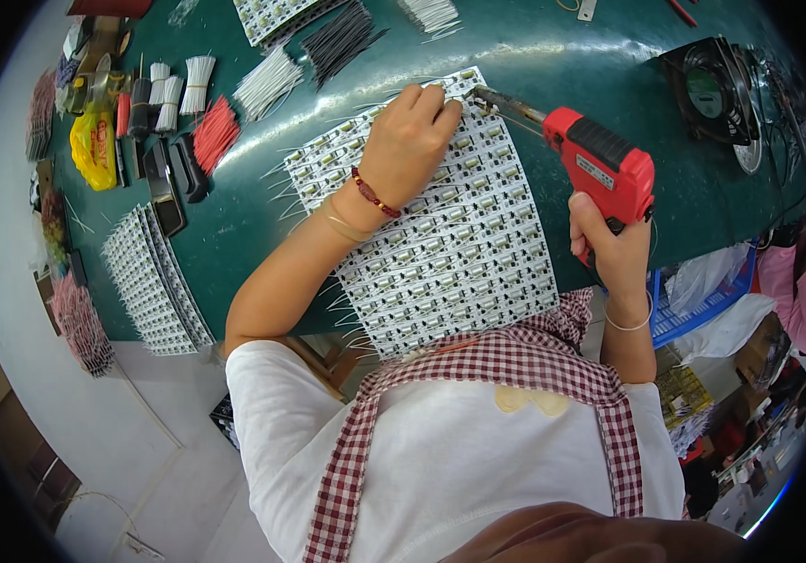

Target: The person solders wire leads onto a circuit board panel using a handheld soldering tool, positions additional wires onto the board, and solders them in place.

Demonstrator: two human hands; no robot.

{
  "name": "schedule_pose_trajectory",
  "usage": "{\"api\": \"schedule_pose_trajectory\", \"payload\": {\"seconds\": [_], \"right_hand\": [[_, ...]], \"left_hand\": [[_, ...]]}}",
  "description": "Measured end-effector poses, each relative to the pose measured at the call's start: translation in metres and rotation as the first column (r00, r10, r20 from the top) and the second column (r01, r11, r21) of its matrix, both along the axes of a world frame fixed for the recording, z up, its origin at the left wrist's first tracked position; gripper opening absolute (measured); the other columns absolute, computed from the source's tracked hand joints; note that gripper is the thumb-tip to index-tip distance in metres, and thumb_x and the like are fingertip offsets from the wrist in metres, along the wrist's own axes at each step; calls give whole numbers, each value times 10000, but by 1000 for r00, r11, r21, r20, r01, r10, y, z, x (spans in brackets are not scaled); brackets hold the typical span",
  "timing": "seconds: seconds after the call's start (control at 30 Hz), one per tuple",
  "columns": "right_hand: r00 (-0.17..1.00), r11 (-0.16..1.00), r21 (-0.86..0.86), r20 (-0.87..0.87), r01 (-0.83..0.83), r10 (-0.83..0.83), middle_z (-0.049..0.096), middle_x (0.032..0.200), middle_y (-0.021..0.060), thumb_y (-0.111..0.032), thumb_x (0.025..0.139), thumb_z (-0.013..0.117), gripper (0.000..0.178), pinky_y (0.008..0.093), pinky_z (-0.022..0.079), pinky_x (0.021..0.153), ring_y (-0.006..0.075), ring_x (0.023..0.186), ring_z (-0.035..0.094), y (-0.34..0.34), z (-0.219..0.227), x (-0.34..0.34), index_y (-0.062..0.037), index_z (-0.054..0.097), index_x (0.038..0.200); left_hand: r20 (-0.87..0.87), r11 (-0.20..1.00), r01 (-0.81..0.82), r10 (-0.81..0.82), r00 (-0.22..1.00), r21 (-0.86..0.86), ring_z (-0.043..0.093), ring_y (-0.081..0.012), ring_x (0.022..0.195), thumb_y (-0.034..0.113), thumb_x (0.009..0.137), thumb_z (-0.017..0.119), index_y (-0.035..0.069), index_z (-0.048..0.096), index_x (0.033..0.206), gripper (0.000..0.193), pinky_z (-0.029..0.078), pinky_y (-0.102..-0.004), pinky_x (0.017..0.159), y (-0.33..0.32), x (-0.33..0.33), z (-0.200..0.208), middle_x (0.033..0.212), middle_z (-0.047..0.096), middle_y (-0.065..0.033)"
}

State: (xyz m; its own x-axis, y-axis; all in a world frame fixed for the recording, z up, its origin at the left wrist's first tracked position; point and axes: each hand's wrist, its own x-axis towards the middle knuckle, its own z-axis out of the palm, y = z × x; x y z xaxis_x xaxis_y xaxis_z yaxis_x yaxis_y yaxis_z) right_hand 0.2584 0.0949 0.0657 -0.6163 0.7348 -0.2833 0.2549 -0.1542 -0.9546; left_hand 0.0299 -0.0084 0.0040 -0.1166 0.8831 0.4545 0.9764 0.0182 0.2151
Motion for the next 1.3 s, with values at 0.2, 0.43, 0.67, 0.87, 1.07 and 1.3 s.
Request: {"api": "schedule_pose_trajectory", "payload": {"seconds": [0.2,0.43,0.67,0.87,1.07,1.3], "right_hand": [[996,996,71,75,-49,44,570,570,-7,-170,827,730,189,207,399,424,58,447,513,0,-2,1,-9,639,788],[999,999,4,27,39,-39,569,579,-5,-167,816,743,211,214,398,423,59,445,506,-3,4,-2,-4,629,745],[991,994,92,127,-57,45,566,576,-2,-173,806,754,230,217,388,417,62,439,500,-1,-1,0,-7,622,716],[997,996,85,72,-8,1,564,579,0,-159,806,752,206,213,396,427,65,449,507,-2,-2,1,-8,625,750],[997,998,-7,-45,67,-68,575,617,3,-111,827,719,159,206,409,435,62,473,519,1,5,9,-18,607,891],[997,998,-21,-41,59,-60,566,601,3,-102,839,701,132,207,406,432,61,466,517,-6,3,15,-13,608,866]], "left_hand": [[19,1000,14,-14,1000,-2,513,-219,705,-17,684,616,29,653,910,234,461,-322,612,1,1,1,750,475,-70],[30,1000,11,-12,999,18,514,-222,708,-25,667,612,23,655,900,241,464,-324,615,1,2,1,752,475,-74],[29,1000,16,-16,999,26,521,-229,720,-34,660,603,12,651,898,247,475,-328,624,1,2,3,772,491,-80],[32,1000,13,-14,999,23,524,-228,722,-36,656,604,12,652,899,253,477,-325,624,1,2,2,773,494,-80],[22,1000,14,-14,1000,7,523,-224,719,-34,661,608,13,653,901,249,475,-321,619,0,2,4,768,497,-75],[21,1000,24,-25,999,10,524,-220,713,-34,667,614,23,653,889,233,475,-317,613,-1,0,1,767,510,-70]]}}
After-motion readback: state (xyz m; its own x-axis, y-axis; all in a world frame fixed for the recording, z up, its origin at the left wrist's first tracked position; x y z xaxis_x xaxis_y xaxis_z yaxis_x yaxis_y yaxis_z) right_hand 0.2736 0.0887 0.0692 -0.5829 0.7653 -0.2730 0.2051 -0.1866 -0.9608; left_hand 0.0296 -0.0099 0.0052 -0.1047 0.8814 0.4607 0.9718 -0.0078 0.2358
